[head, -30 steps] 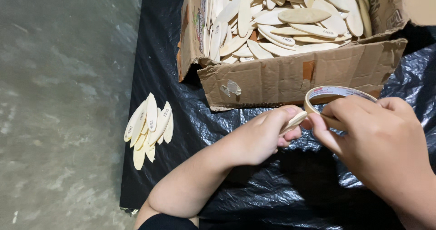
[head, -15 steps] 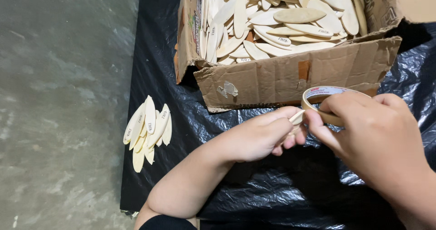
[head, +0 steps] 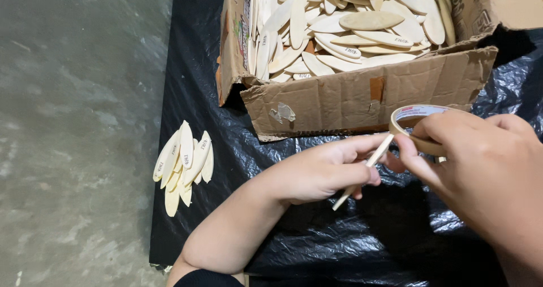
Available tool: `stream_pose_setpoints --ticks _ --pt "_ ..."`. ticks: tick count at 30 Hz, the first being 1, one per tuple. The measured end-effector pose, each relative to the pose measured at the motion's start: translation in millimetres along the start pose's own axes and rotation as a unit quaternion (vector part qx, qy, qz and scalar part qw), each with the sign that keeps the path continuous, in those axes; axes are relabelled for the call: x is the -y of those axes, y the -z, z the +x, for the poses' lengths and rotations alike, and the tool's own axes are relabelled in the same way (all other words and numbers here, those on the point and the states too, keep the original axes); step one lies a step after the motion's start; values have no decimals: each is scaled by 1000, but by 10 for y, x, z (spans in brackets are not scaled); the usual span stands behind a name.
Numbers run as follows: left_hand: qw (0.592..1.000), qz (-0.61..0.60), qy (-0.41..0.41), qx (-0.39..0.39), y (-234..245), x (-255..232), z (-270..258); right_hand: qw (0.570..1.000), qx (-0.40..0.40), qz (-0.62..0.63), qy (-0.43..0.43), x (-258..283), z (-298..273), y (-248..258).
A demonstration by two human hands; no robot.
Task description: The person applies tape to small wooden oval components by hand, taking them from a cardboard box and placing them on a work surface.
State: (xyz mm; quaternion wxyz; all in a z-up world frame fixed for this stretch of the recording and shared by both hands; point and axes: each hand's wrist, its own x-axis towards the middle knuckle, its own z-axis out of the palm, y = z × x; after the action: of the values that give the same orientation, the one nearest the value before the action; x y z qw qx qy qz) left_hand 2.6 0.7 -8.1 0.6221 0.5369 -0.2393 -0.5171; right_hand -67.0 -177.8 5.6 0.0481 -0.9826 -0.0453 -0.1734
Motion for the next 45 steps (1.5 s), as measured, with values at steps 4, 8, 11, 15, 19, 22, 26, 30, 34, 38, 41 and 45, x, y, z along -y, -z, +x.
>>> stream_pose_setpoints --ticks 4,8,11,15,19,22,26,30,34,38,41,45 --pt "996 89 13 10 -12 -44 -21 1000 -1 -20 11 6 -19 -2" --pt "1000 -8 -10 -16 -5 97 12 1000 1 -21 6 9 -22 -6" --pt "997 -63 19 -41 -9 100 8 1000 6 -11 -3 5 -16 -5" --pt "990 -137 11 -16 68 169 9 999 22 23 -21 -15 -10 -7" --pt "995 69 47 -60 14 -81 -31 1000 14 10 -5 19 -26 -2" --pt "978 191 -77 -44 72 -25 -27 1000 6 22 19 60 -12 2" --pt "910 381 -102 -132 98 -96 -46 998 31 44 19 132 32 18" --pt "881 425 -27 -206 4 -280 -81 994 99 54 -2 160 26 -28" --pt "859 475 -43 -186 71 -221 -101 974 178 135 -25 166 65 -95" --pt "833 515 -62 -192 122 -207 -108 958 172 231 11 136 93 -147" --pt "835 507 -44 -207 80 -229 -99 953 197 228 12 115 105 -160" --pt "839 498 -23 -215 30 -201 -84 951 206 227 -30 112 110 -175"
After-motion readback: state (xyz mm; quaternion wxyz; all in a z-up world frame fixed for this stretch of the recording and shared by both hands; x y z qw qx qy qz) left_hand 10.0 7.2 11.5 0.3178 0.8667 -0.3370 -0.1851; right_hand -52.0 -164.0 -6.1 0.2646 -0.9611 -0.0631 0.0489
